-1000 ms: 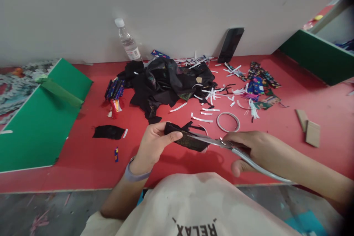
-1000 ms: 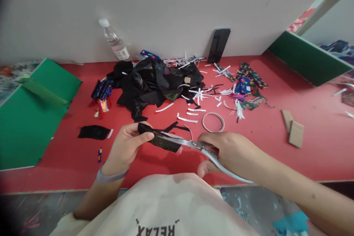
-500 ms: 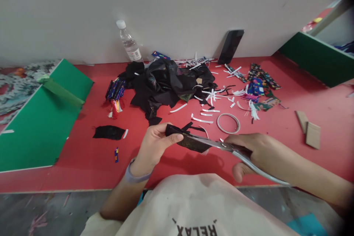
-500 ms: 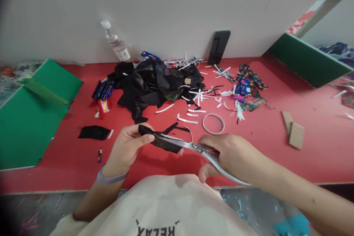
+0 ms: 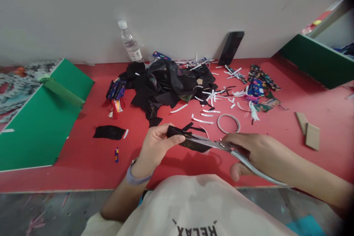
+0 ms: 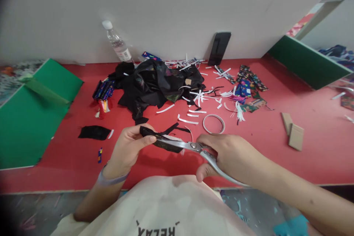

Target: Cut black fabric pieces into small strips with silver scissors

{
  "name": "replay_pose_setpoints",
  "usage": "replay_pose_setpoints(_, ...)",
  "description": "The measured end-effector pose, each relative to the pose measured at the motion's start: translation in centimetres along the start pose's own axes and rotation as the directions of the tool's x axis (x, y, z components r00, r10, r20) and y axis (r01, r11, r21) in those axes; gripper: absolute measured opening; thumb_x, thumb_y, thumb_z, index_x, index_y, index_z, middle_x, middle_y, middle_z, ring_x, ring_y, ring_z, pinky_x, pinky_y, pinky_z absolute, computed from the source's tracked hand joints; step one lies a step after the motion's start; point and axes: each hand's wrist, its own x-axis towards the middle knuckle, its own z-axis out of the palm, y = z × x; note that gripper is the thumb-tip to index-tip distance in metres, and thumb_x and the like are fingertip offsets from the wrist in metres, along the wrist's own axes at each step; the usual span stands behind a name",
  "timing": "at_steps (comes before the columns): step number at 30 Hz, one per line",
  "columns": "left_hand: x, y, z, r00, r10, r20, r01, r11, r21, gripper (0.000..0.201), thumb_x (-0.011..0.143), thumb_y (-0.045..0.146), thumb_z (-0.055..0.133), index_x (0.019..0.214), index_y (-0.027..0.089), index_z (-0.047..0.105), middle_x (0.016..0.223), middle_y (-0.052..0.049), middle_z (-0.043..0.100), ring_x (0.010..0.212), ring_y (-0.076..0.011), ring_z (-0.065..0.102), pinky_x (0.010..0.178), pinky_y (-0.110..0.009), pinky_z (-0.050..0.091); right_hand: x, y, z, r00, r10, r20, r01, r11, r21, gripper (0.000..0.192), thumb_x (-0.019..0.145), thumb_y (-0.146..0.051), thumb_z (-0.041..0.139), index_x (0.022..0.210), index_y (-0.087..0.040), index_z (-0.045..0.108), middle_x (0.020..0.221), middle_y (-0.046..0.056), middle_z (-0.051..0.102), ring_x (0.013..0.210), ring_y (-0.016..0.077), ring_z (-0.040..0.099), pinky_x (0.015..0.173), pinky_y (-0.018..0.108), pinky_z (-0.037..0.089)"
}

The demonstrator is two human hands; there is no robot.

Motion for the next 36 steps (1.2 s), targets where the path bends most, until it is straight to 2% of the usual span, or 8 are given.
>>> replay_pose_setpoints(13, -0.10, 0.04, 0.17, 1.000, 0.011, 0.003, -0.011, 0.999, 0.040, 0.015, 0.072, 0.029, 0.075, 0.068, 0.017, 0.066, 0.066, 0.002, 0.051, 0.066, -0.0098, 0.045, 0.063, -0.022, 0.035, 0.55, -0.17, 0.26, 0.991, -0.085, -0.106, 0.078, 0.994, -0.076, 0.062, 0.070, -0.078, 0.051, 0.088, -0.019, 0.062, 0.059, -0.003, 0.053, 0.046, 0.0109, 0.044, 0.045, 0.022, 0.033)
replay_pose_setpoints(28, -0.05, 0.01, 0.47, 0.998, 0.008, 0.056, -0.015, 0.992, 0.122, 0.016, 0.075, 0.030, 0.072, 0.069, 0.016, 0.066, 0.071, -0.001, 0.056, 0.070, -0.0137, 0.051, 0.065, -0.026, 0.038, 0.63, -0.12, 0.44, 0.987, -0.111, -0.117, 0.098, 0.989, -0.111, 0.060, 0.071, -0.077, 0.051, 0.089, -0.020, 0.060, 0.063, -0.002, 0.056, 0.047, 0.0118, 0.049, 0.045, 0.023, 0.034)
replay_pose_setpoints(36, -0.10, -0.08, 0.56, 0.999, 0.012, 0.052, -0.017, 0.995, 0.095, 0.018, 0.074, 0.031, 0.073, 0.068, 0.016, 0.064, 0.070, 0.000, 0.054, 0.068, -0.0125, 0.049, 0.064, -0.025, 0.037, 0.54, 0.00, 0.51, 0.986, -0.119, -0.118, 0.103, 0.985, -0.136, 0.061, 0.071, -0.078, 0.051, 0.088, -0.021, 0.060, 0.064, -0.001, 0.057, 0.048, 0.0134, 0.051, 0.045, 0.024, 0.033)
